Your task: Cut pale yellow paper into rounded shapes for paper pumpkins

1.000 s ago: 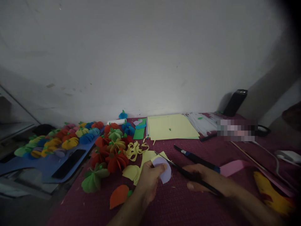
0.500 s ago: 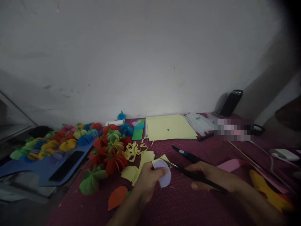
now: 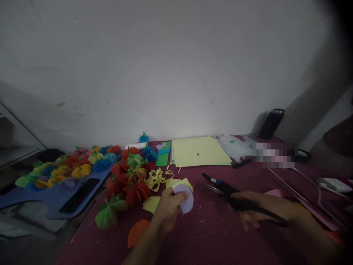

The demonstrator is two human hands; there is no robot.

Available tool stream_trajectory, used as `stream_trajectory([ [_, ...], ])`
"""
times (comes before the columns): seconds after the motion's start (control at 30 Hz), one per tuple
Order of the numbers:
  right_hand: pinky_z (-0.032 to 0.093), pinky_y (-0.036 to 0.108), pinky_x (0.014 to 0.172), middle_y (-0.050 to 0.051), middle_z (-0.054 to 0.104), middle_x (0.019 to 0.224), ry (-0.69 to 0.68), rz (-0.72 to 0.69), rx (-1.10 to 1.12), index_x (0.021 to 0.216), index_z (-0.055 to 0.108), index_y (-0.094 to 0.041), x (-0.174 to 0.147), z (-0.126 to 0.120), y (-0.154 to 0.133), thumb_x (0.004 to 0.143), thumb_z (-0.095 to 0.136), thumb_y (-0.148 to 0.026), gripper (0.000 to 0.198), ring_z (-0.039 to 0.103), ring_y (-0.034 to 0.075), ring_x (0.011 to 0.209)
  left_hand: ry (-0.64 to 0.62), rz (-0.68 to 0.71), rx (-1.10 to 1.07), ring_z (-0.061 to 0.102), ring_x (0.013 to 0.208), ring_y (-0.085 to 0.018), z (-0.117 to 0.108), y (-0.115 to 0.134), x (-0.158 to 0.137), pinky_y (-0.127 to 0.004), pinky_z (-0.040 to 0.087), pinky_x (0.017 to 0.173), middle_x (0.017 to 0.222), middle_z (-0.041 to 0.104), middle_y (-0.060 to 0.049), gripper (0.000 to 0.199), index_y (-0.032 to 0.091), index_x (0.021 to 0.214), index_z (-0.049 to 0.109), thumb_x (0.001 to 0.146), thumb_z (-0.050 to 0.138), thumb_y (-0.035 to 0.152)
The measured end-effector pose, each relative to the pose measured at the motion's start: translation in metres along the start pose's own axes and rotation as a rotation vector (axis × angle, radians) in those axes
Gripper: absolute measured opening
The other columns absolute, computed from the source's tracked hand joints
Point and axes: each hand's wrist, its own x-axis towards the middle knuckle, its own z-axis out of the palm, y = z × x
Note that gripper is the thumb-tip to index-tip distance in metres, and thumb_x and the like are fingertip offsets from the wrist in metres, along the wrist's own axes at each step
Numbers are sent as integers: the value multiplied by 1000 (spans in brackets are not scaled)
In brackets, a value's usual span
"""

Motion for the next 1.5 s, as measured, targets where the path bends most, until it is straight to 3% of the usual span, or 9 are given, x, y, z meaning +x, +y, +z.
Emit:
stream_trajectory([
  [0.1,40,22,48,5,62,71,163,-32,55,100,46,-15,-3,0,-8,72,56,-38,37,53,11,54,21,-6,0,51,51,-12,0,-3,2,-24,39,52,58,59,-2,14,10,66,63,56,67,18],
  [0.2,41,26,58,5,60,80,404,-188,129,106,40,-18,10,15,-21,72,57,-35,42,55,14,68,12,-10,28,51,52,-12,2,-8,1,-23,38,52,58,58,-1,13,10,66,63,56,67,18],
  [0.3,42,27,62,3,58,82,464,-293,173,104,37,-20,34,41,-30,70,59,-30,41,54,15,71,1,-7,61,51,53,-12,6,-13,-1,-23,38,53,59,59,-2,14,10,68,63,58,67,19],
  [0.5,42,29,65,1,55,80,621,-295,234,101,35,-21,62,69,-28,69,59,-18,41,53,14,72,-44,-20,153,49,54,-11,12,-22,-4,-22,36,54,61,59,-2,14,10,69,63,61,65,21],
  [0.9,43,26,63,-2,50,77,656,-315,301,95,39,-20,69,70,-25,62,64,-18,41,51,13,70,-110,-42,308,40,48,-8,29,-25,-13,-20,29,47,54,51,1,19,9,66,62,62,65,28],
  [1.07,41,23,57,-3,47,73,632,-305,283,95,39,-19,71,70,-23,62,58,-11,39,48,10,64,-160,-9,365,36,46,-7,28,-31,-12,-19,27,46,51,47,3,16,11,63,62,62,64,28],
  [1.27,42,25,61,-2,51,76,618,-327,306,97,39,-20,74,73,-19,62,56,-11,40,51,13,69,-170,-33,365,39,46,-8,27,-36,-9,-19,29,45,52,50,3,18,11,67,63,63,63,29],
  [1.5,40,23,57,-3,46,73,721,-312,330,96,39,-21,72,69,-22,62,59,-14,40,48,12,65,-126,58,254,54,69,-14,31,-31,-10,-22,40,63,80,64,-4,28,13,88,63,63,66,24],
])
